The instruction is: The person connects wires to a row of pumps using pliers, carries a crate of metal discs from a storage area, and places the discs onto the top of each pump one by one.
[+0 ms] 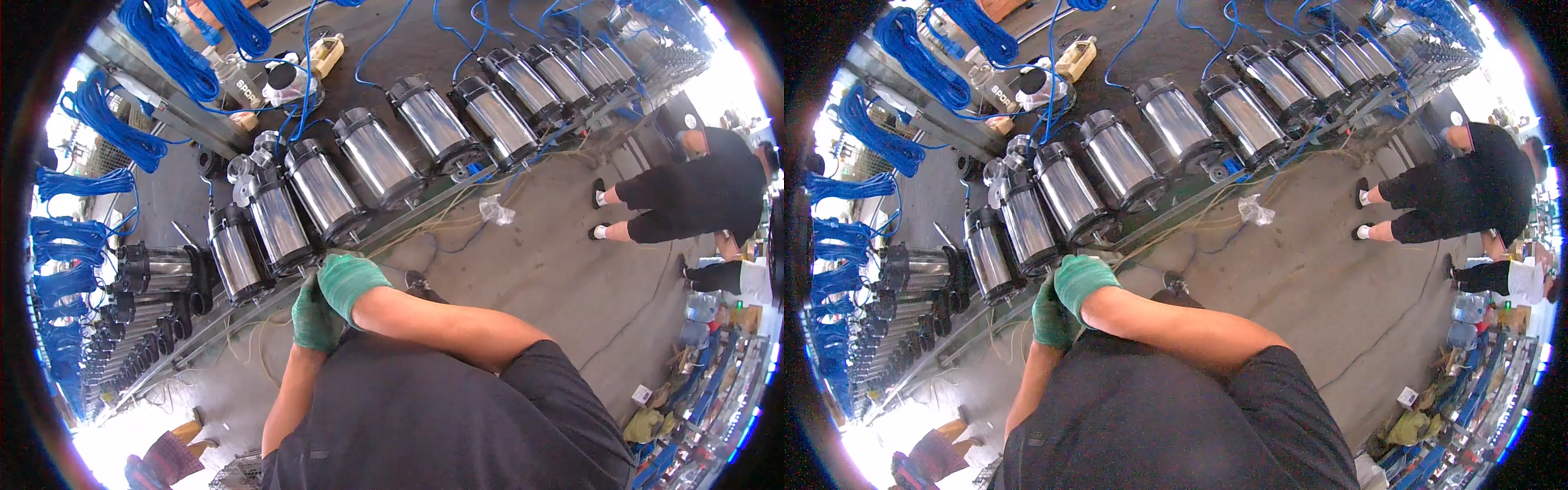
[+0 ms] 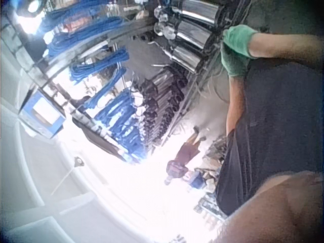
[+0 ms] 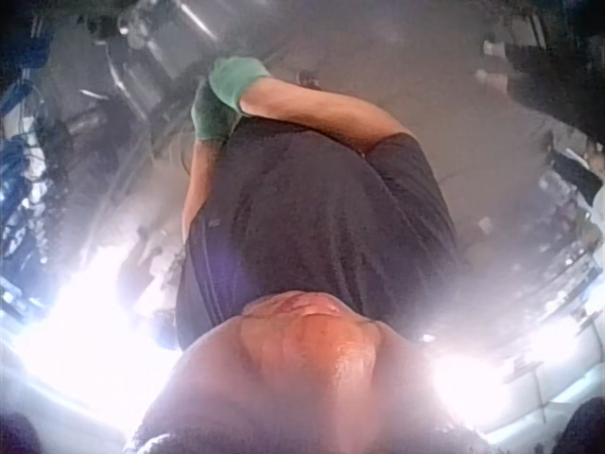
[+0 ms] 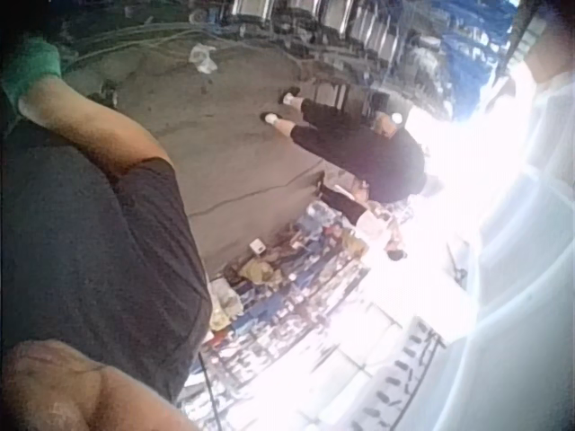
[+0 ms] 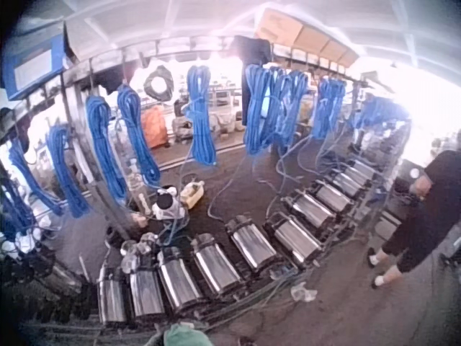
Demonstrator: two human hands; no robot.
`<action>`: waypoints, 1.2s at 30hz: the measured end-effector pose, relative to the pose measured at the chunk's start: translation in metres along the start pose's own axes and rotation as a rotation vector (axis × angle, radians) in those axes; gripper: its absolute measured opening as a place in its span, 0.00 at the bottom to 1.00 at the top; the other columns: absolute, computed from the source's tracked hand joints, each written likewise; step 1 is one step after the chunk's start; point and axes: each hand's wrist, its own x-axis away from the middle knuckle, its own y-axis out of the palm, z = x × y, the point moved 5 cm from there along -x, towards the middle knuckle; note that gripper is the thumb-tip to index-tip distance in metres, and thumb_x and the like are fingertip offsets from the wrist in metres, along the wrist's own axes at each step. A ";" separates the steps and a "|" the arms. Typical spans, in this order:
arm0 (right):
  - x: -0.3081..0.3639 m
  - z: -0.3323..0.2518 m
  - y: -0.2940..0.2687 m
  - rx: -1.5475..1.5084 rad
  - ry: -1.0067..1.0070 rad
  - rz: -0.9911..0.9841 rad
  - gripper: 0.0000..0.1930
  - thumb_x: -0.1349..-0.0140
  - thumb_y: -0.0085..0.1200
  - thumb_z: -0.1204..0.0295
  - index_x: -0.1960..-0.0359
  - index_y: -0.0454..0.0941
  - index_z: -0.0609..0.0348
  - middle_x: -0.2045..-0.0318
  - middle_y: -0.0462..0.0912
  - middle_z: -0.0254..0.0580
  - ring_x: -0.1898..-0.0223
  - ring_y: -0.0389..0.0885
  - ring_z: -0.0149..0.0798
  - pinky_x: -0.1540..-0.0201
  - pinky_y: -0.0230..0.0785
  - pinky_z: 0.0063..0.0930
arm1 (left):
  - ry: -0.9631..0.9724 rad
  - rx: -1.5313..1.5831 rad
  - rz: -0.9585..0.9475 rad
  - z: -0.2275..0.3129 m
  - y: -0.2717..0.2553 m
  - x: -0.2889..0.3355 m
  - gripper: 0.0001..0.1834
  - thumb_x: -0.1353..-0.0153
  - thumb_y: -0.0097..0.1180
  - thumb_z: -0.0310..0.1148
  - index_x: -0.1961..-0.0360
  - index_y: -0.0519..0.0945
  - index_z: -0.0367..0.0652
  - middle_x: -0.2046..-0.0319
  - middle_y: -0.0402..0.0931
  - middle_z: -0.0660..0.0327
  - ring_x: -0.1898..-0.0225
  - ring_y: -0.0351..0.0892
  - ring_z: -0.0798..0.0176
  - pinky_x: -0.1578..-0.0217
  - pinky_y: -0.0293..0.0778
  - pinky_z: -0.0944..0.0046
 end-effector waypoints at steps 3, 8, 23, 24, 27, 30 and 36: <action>0.003 0.009 -0.004 -0.059 0.028 0.010 0.11 0.37 0.55 0.71 0.58 0.87 0.57 0.54 0.85 0.49 0.52 0.86 0.51 0.51 0.79 0.43 | 0.008 -0.009 -0.032 -0.003 0.009 -0.004 0.22 0.25 0.44 0.44 0.41 0.78 0.42 0.42 0.79 0.57 0.40 0.76 0.55 0.35 0.68 0.55; 0.010 0.025 -0.020 -0.127 -0.022 0.024 0.11 0.38 0.55 0.70 0.57 0.85 0.55 0.54 0.84 0.50 0.52 0.85 0.52 0.51 0.79 0.44 | -0.026 -0.011 0.024 -0.011 0.013 -0.017 0.21 0.26 0.46 0.43 0.41 0.78 0.43 0.42 0.80 0.58 0.41 0.77 0.56 0.36 0.69 0.56; 0.034 0.087 -0.040 -0.146 0.052 0.236 0.09 0.41 0.59 0.68 0.60 0.81 0.55 0.57 0.82 0.48 0.54 0.83 0.52 0.53 0.79 0.44 | 0.020 -0.141 -0.014 -0.040 0.025 -0.051 0.09 0.30 0.57 0.35 0.52 0.81 0.46 0.54 0.82 0.65 0.52 0.80 0.64 0.46 0.76 0.59; 0.035 0.089 -0.041 -0.159 0.034 0.252 0.09 0.40 0.59 0.68 0.60 0.81 0.55 0.57 0.81 0.48 0.55 0.83 0.52 0.53 0.79 0.43 | 0.017 -0.153 -0.020 -0.039 0.028 -0.050 0.09 0.30 0.57 0.35 0.53 0.81 0.46 0.55 0.82 0.65 0.52 0.80 0.64 0.46 0.76 0.59; 0.040 0.098 -0.041 -0.231 -0.017 0.309 0.08 0.39 0.58 0.67 0.60 0.81 0.55 0.58 0.80 0.47 0.56 0.82 0.53 0.54 0.78 0.44 | 0.015 -0.174 -0.027 -0.038 0.035 -0.049 0.08 0.30 0.57 0.36 0.55 0.81 0.45 0.57 0.82 0.65 0.53 0.80 0.63 0.47 0.76 0.57; 0.047 0.107 -0.039 -0.295 -0.052 0.374 0.07 0.37 0.58 0.67 0.60 0.80 0.54 0.59 0.79 0.47 0.57 0.81 0.55 0.55 0.76 0.45 | 0.017 -0.197 -0.061 -0.040 0.045 -0.049 0.09 0.30 0.58 0.36 0.56 0.81 0.44 0.58 0.82 0.63 0.53 0.80 0.63 0.46 0.76 0.57; 0.053 0.120 -0.031 -0.432 0.062 0.398 0.09 0.37 0.59 0.66 0.60 0.81 0.55 0.59 0.80 0.49 0.56 0.81 0.57 0.53 0.75 0.46 | -0.018 -0.243 -0.108 -0.045 0.044 -0.056 0.11 0.31 0.58 0.36 0.55 0.81 0.40 0.55 0.82 0.60 0.51 0.81 0.61 0.45 0.77 0.55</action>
